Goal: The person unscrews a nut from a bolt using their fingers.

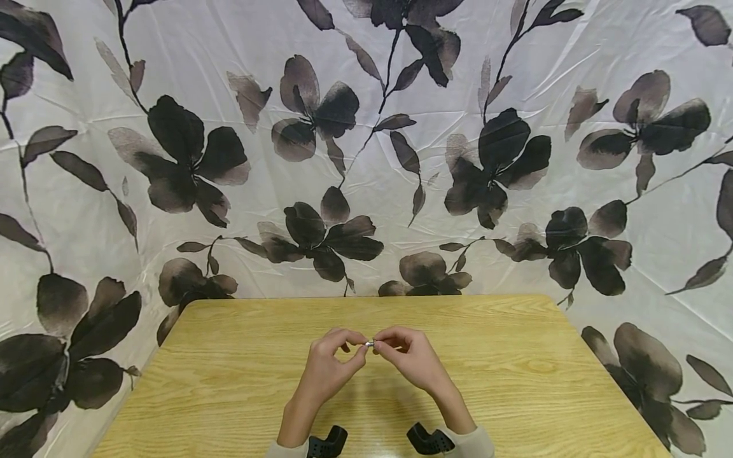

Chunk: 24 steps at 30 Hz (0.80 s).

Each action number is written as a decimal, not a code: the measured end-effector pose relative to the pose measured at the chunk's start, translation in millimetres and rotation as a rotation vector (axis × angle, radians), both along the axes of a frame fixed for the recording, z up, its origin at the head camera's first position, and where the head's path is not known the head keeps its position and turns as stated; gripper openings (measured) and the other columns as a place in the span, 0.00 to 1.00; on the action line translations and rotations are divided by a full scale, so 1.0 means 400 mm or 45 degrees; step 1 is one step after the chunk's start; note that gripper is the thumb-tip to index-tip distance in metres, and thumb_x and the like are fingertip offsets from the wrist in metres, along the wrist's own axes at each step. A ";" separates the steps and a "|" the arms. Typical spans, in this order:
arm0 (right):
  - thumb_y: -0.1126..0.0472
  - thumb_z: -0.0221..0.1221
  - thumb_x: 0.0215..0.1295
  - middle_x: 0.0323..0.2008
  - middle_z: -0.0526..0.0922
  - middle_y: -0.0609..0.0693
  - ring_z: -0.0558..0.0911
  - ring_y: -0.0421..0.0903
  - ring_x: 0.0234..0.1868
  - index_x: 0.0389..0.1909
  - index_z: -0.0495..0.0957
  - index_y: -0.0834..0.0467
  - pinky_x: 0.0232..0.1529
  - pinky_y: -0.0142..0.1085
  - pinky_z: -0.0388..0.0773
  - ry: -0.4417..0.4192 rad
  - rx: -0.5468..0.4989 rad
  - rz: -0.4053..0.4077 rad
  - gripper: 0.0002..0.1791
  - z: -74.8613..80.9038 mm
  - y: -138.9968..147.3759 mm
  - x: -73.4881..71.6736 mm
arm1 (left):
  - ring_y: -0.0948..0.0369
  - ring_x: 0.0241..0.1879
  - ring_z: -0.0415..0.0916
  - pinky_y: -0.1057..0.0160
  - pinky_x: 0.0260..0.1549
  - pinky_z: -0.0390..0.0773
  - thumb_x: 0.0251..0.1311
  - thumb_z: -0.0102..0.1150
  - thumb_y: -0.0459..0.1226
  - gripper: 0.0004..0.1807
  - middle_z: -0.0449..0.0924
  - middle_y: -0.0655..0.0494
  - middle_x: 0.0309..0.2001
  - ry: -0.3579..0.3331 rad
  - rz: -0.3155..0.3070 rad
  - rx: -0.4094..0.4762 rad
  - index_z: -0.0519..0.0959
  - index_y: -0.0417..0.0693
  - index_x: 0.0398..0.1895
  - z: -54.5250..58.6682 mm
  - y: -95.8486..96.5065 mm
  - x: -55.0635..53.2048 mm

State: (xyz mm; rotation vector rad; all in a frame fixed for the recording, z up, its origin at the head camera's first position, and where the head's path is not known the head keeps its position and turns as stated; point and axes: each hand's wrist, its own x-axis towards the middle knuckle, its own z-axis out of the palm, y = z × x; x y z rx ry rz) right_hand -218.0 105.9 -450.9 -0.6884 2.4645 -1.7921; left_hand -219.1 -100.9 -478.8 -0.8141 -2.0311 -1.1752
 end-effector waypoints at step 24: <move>0.54 0.60 0.75 0.53 0.86 0.56 0.85 0.52 0.53 0.58 0.82 0.58 0.51 0.37 0.83 0.012 0.010 -0.063 0.17 -0.002 -0.004 0.003 | 0.59 0.36 0.84 0.64 0.33 0.83 0.54 0.71 0.25 0.13 0.88 0.59 0.37 -0.022 -0.036 0.053 0.86 0.53 0.37 0.000 0.000 -0.001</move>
